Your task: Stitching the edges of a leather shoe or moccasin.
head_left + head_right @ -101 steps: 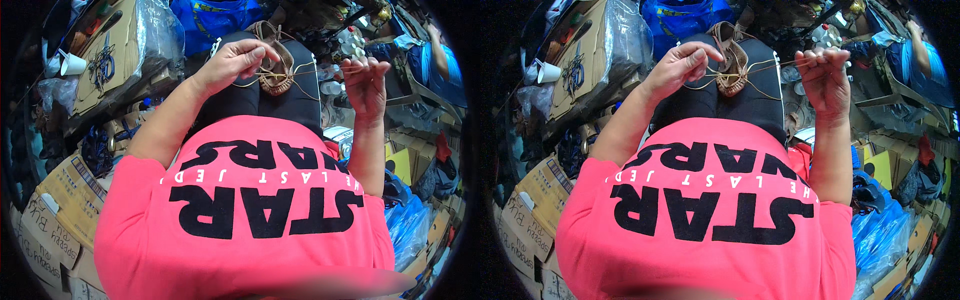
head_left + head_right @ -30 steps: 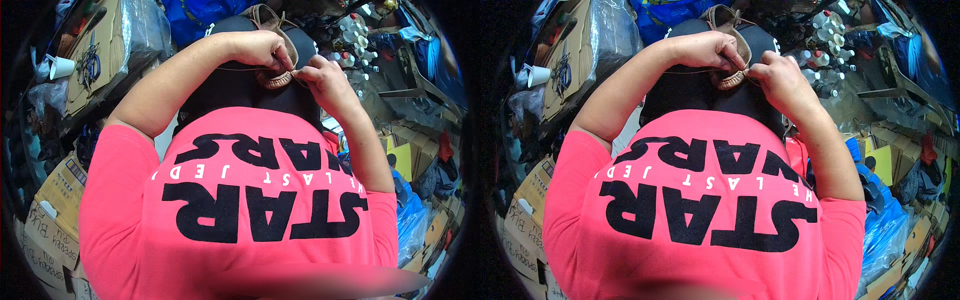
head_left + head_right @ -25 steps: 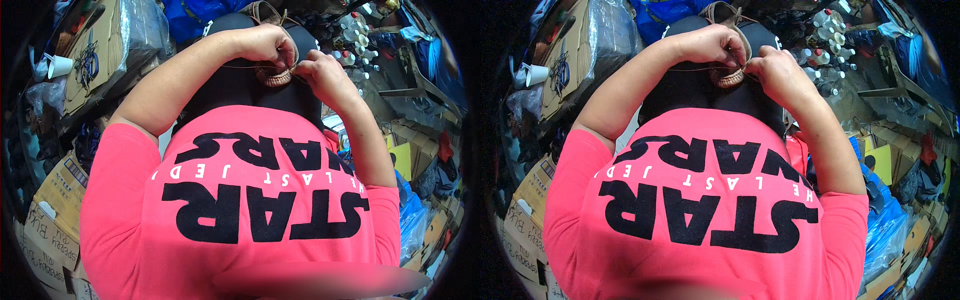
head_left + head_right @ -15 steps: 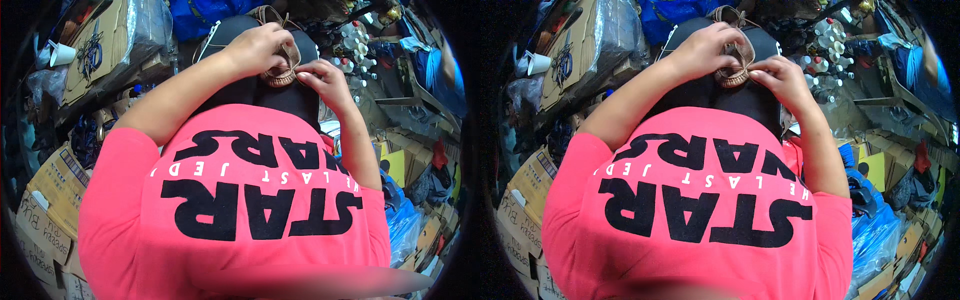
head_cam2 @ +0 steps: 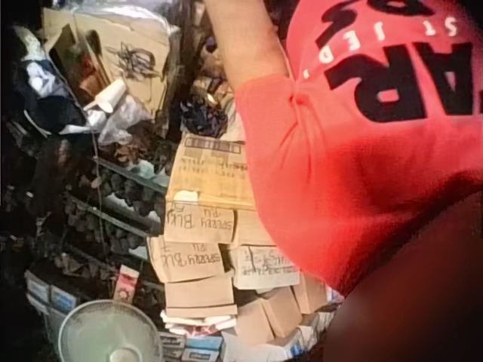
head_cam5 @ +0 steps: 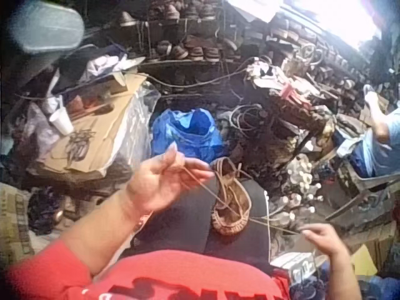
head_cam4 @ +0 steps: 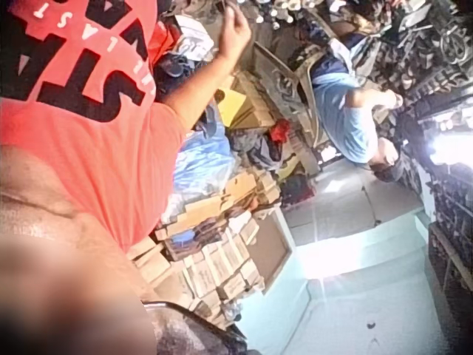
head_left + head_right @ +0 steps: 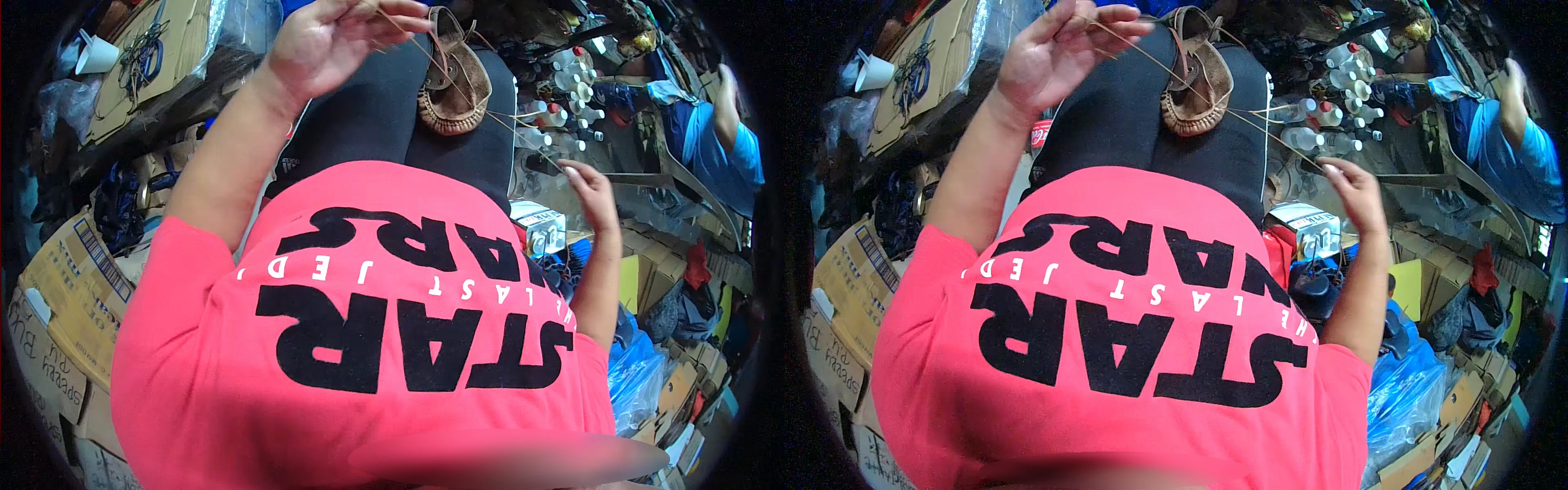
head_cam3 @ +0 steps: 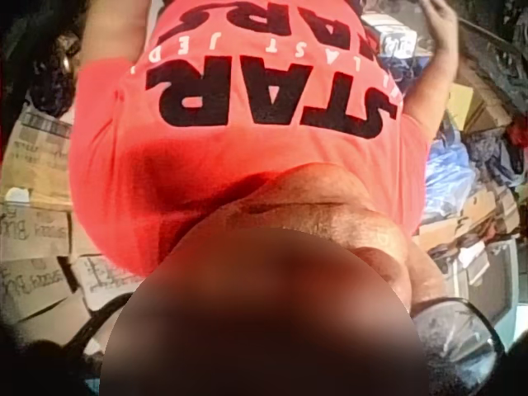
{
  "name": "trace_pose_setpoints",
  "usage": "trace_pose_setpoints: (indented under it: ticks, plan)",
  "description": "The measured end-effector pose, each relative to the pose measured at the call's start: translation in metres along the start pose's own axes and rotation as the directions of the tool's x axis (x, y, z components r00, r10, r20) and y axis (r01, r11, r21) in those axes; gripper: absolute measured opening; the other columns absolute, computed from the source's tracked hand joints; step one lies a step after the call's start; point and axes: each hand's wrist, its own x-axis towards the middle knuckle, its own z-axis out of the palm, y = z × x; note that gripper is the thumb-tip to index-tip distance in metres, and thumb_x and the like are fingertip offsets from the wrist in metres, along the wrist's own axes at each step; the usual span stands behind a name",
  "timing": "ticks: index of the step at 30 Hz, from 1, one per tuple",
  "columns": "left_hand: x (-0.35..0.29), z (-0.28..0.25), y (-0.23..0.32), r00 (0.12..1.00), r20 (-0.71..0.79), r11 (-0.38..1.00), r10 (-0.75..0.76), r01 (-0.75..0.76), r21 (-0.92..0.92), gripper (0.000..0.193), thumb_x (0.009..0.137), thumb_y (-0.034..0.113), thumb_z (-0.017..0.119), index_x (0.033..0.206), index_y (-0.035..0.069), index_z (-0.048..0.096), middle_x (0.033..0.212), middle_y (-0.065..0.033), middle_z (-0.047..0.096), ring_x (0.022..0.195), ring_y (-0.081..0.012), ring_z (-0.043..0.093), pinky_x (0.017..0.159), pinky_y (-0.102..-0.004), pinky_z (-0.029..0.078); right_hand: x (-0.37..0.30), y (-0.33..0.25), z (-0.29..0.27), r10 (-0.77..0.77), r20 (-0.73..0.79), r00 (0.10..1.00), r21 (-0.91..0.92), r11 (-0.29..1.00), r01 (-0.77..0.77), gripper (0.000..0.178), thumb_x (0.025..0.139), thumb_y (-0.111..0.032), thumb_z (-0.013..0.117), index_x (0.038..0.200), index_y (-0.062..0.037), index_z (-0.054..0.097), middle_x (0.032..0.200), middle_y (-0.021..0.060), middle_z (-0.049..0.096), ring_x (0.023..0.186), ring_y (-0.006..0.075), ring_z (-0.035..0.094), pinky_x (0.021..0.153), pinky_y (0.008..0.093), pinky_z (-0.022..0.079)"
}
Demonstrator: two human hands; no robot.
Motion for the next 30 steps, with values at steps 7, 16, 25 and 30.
trace_pose_setpoints:
  ticks: [7, 16, 25, 30]
  plan:
    - [0.022, -0.076, -0.016, 0.929, 0.212, 0.834, -0.304, 0.367, -0.412, 0.053, 0.099, 0.042, 0.038, 0.054, 0.016, 0.035, 0.05, -0.0021, 0.033, 0.051, -0.0199, 0.037, 0.069, -0.0383, 0.041, -0.017, 0.036, 0.023, -0.374, -0.049, 0.926, -0.76, 0.615, 0.208, 0.034, 0.091, -0.031, 0.057, 0.077, -0.0013, 0.063, 0.069, 0.02, 0.056, 0.061, 0.0261, 0.055, 0.06, 0.0331, 0.043]
    - [0.039, -0.16, 0.016, 0.99, -0.08, 0.692, 0.116, -0.023, 0.722, 0.033, 0.095, 0.03, 0.052, 0.085, 0.002, 0.068, 0.078, -0.009, 0.068, 0.063, -0.0141, 0.062, 0.058, -0.0322, 0.051, -0.005, 0.052, -0.034, 0.137, -0.525, 0.84, 0.138, 0.988, -0.075, 0.064, 0.09, -0.049, 0.056, 0.14, -0.0113, 0.043, 0.132, 0.012, 0.05, 0.116, 0.0207, 0.049, 0.096, 0.0347, 0.039]
    - [0.118, 0.001, -0.055, 0.976, -0.094, -0.322, -0.196, 0.027, 0.946, 0.075, 0.066, 0.071, 0.061, 0.097, 0.003, 0.071, 0.104, -0.0199, 0.067, 0.096, -0.033, 0.065, 0.083, -0.041, 0.051, 0.064, -0.167, 0.085, -0.497, 0.252, 0.83, -0.49, 0.674, 0.553, 0.039, 0.078, -0.022, 0.075, 0.111, -0.0064, 0.06, 0.072, 0.0046, 0.052, 0.062, 0.0132, 0.049, 0.058, 0.0296, 0.042]
    - [0.104, -0.01, -0.046, 0.975, -0.189, -0.214, -0.118, 0.161, 0.964, 0.052, 0.065, 0.048, 0.068, 0.099, 0.008, 0.071, 0.106, -0.017, 0.066, 0.098, -0.0311, 0.064, 0.083, -0.0405, 0.051, 0.067, -0.141, 0.099, -0.232, 0.265, 0.936, -0.235, 0.926, 0.296, 0.027, 0.085, -0.021, 0.071, 0.103, -0.0056, 0.058, 0.068, -0.0046, 0.054, 0.06, 0.0032, 0.044, 0.051, 0.0224, 0.035]
